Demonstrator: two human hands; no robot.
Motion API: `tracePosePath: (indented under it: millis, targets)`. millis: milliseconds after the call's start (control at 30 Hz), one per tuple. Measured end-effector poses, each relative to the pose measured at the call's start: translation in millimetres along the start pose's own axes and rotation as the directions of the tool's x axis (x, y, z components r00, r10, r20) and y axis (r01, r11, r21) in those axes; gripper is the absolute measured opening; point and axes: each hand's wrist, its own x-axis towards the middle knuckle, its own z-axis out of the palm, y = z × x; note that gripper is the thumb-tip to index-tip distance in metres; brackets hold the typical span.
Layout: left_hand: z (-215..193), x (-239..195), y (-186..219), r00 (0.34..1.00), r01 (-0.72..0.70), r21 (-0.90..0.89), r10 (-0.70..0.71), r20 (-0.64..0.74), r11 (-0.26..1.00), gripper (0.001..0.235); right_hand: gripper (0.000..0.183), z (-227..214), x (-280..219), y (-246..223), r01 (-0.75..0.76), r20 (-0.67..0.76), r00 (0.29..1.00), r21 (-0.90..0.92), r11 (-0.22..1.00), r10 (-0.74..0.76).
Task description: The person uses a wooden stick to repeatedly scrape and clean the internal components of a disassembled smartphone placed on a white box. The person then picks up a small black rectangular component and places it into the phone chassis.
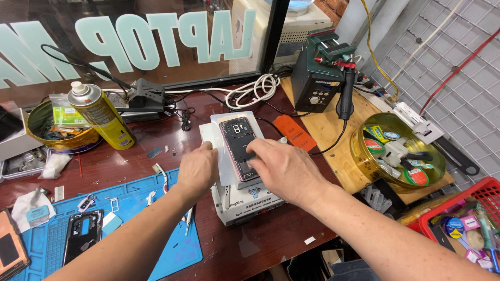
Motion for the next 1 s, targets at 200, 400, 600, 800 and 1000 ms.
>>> tracePosePath:
  millis: [200, 400, 600, 800, 1000]
  targets:
    - [-1, -6, -3, 0.997, -0.063, 0.075, 0.059, 0.055, 0.995, 0.017, 0.030, 1, 10, -1, 0.044, -0.028, 0.999, 0.151, 0.988, -0.040]
    - [12, -10, 2, 0.951, 0.238, -0.372, -0.294, -0.099, 0.897, 0.022, 0.054, -9, 19, 2, -0.381, 0.247, 0.913, 0.244, 0.892, 0.323]
    - [15, -6, -1, 0.909, 0.358, -0.547, -0.416, 0.019, 0.757, 0.025, 0.057, -6, 14, 3, -0.309, 0.179, 0.949, 0.349, 0.885, 0.261]
    - [13, 1, 0, 0.913, 0.376, -0.410, -0.407, 0.012, 0.831, 0.024, 0.047, -5, 10, -1, -0.230, 0.153, 0.966, 0.149, 0.962, 0.207]
    - [14, 13, -6, 0.922, 0.348, -0.570, -0.382, 0.065, 0.744, 0.024, 0.052, -6, 9, -5, -0.244, 0.134, 0.968, 0.280, 0.929, 0.214]
